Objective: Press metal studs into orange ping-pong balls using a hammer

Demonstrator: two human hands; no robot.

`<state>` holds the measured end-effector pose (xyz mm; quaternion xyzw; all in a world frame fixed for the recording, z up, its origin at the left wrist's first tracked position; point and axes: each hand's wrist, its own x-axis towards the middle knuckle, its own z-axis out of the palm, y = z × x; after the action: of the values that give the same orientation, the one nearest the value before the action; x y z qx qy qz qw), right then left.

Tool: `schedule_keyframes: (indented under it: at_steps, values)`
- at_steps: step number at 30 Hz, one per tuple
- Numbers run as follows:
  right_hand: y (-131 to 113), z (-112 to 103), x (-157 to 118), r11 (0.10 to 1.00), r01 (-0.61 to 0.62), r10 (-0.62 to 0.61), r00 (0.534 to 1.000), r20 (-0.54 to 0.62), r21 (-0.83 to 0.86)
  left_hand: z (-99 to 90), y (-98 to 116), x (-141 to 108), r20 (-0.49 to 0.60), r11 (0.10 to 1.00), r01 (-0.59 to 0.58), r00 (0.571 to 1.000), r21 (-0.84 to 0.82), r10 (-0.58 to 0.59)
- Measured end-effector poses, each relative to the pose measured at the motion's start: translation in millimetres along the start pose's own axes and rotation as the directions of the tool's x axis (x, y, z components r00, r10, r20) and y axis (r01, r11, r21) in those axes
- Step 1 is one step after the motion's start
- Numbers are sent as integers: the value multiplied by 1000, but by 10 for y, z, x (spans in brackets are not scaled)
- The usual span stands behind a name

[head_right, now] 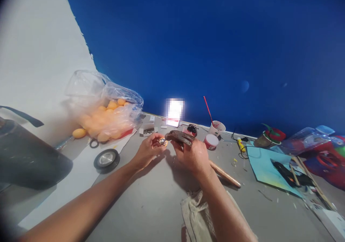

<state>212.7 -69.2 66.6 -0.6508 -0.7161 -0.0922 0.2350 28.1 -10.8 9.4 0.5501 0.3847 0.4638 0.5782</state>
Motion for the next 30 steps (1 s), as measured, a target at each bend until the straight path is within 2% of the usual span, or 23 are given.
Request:
schedule_keyframes:
  at_steps: [4,9,14,17,21,24,26,30]
  values:
    - [-22,-31,14,1000,-10,10,995,102,-6,-17,9,-13,61,1000,2,998,-3,-2]
    - [-35,-91,29,999,-34,33,998,59,7,-25,10,-4,106,999,-30,994,45,25]
    - [-89,-104,31,999,-45,49,981,185,-28,-9,32,-13,143,997,-41,989,70,30]
    - [-100,-114,28,997,-55,63,980,187,-47,-14,36,-14,158,995,-19,987,100,3]
    - [-98,-148,24,999,-35,35,992,123,-5,-31,21,-5,159,987,-21,987,161,-5]
    - [-106,-143,24,998,-47,51,982,184,-29,-36,-1,-1,158,976,-91,986,198,59]
    - [-113,-137,25,996,-62,74,975,212,-62,-37,-19,-1,135,954,-136,985,268,103]
    - [-144,-167,23,997,-44,53,985,162,-61,-45,-52,-4,75,876,-167,986,453,149]
